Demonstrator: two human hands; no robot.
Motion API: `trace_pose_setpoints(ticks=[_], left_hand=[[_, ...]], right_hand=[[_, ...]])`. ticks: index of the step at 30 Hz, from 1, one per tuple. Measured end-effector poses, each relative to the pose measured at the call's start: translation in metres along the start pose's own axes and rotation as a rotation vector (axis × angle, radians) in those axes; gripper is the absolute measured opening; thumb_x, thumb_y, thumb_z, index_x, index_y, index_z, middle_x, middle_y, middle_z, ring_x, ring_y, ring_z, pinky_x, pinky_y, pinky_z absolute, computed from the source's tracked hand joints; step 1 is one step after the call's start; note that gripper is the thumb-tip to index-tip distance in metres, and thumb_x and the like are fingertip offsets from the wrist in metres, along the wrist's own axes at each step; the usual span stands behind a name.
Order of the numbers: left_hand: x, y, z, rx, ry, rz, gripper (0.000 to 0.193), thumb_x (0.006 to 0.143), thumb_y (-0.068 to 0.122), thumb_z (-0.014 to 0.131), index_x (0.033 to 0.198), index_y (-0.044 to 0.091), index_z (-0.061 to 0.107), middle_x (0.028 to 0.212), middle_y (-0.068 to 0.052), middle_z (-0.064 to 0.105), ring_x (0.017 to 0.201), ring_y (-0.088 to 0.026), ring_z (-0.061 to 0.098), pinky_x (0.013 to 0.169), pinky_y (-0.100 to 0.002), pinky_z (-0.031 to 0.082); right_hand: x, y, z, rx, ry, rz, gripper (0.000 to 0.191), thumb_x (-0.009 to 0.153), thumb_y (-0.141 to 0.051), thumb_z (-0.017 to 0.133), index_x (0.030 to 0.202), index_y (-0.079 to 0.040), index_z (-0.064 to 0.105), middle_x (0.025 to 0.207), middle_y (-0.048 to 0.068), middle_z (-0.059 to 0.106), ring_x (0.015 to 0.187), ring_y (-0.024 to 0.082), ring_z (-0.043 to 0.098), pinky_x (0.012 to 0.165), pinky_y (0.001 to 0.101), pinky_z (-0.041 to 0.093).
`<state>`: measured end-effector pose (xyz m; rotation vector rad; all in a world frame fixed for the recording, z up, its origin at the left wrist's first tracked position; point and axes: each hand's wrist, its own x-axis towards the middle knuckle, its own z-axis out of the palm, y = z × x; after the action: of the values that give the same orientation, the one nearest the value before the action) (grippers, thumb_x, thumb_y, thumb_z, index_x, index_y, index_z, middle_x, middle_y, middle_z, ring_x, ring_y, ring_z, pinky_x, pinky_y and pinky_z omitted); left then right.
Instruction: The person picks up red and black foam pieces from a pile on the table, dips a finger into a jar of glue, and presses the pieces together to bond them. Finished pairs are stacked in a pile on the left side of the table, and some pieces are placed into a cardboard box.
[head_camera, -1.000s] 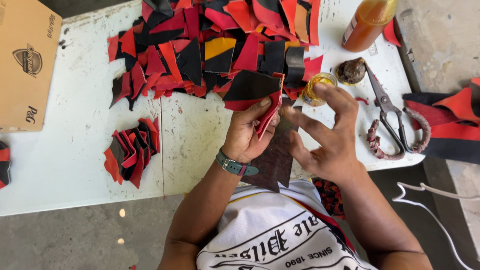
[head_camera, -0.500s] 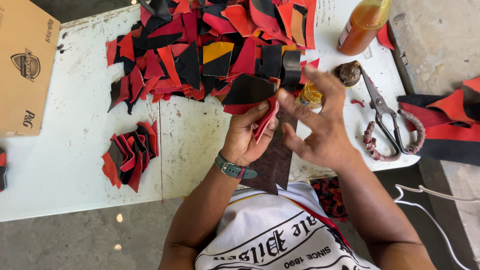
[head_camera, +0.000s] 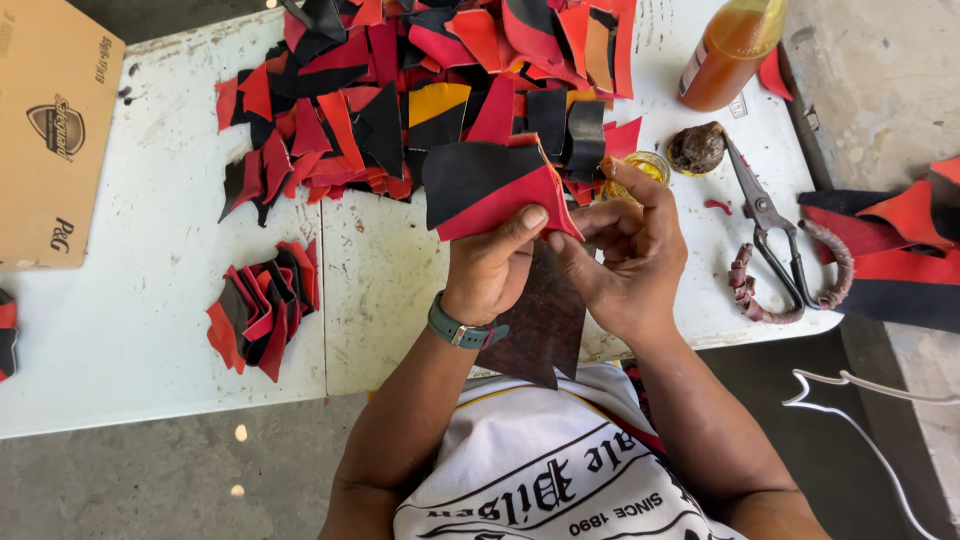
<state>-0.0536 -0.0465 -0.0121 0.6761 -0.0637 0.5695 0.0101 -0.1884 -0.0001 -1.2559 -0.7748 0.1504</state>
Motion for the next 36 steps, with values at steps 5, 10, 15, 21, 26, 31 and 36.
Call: trace_pose_setpoints(ticks=[5,10,15,21,26,31,36], left_hand=[[-0.004,-0.002,-0.011,-0.190,0.058,-0.132,0.033,0.100,-0.005,0.067,0.132,0.003,0.061,0.125,-0.009,0.069,0.116,-0.020,0.069,0.102,-0.035,0.057],[-0.008,-0.002,-0.012,-0.228,0.026,-0.154,0.031,0.103,-0.005,0.064,0.133,0.002,0.062,0.129,-0.010,0.069,0.118,-0.019,0.069,0.103,-0.034,0.058],[-0.008,-0.001,-0.016,-0.255,-0.045,-0.159,0.029,0.106,-0.005,0.063,0.134,0.002,0.061,0.128,-0.011,0.070,0.117,-0.020,0.069,0.102,-0.034,0.058],[-0.009,0.002,-0.016,-0.272,-0.038,-0.191,0.033,0.103,-0.006,0.063,0.136,0.000,0.059,0.129,-0.012,0.069,0.119,-0.020,0.069,0.104,-0.032,0.057],[-0.008,0.005,-0.015,-0.277,0.001,-0.190,0.036,0.101,-0.006,0.064,0.136,0.001,0.059,0.130,-0.012,0.068,0.121,-0.021,0.068,0.105,-0.033,0.056],[-0.006,0.002,-0.010,-0.230,0.021,-0.135,0.034,0.101,-0.006,0.066,0.133,0.002,0.060,0.129,-0.011,0.069,0.118,-0.020,0.068,0.105,-0.035,0.056],[0.003,-0.004,0.005,-0.123,0.123,-0.042,0.028,0.098,-0.001,0.070,0.124,0.003,0.064,0.114,-0.008,0.072,0.102,-0.019,0.071,0.090,-0.034,0.059]], right_hand=[[-0.001,-0.026,-0.006,-0.365,-0.091,-0.346,0.056,0.093,-0.023,0.078,0.140,-0.005,0.055,0.130,0.018,0.056,0.122,0.027,0.060,0.104,0.0368,0.052],[0.009,-0.043,-0.018,-0.792,-0.154,-0.394,0.064,0.097,-0.054,0.063,0.141,-0.008,0.069,0.151,0.026,0.044,0.139,0.039,0.042,0.122,0.0509,0.035],[0.012,-0.047,-0.018,-0.853,-0.199,-0.554,0.049,0.095,-0.049,0.064,0.127,-0.014,0.074,0.144,0.022,0.049,0.137,0.040,0.044,0.121,0.0549,0.037],[0.025,-0.048,-0.019,-0.955,-0.173,-0.552,0.053,0.097,-0.051,0.064,0.132,-0.013,0.075,0.146,0.023,0.047,0.136,0.042,0.043,0.118,0.0544,0.034],[0.027,-0.048,-0.020,-0.980,-0.201,-0.637,0.051,0.097,-0.051,0.065,0.130,-0.014,0.077,0.145,0.022,0.049,0.135,0.041,0.046,0.114,0.0531,0.034],[0.013,-0.046,-0.023,-0.805,-0.167,-0.551,0.046,0.087,-0.037,0.075,0.124,-0.010,0.069,0.129,0.021,0.057,0.124,0.036,0.055,0.107,0.0504,0.046],[0.009,-0.020,-0.001,-0.119,-0.101,-0.145,0.068,0.093,0.004,0.082,0.149,-0.001,0.043,0.114,0.013,0.068,0.103,0.016,0.069,0.094,0.0295,0.058]])
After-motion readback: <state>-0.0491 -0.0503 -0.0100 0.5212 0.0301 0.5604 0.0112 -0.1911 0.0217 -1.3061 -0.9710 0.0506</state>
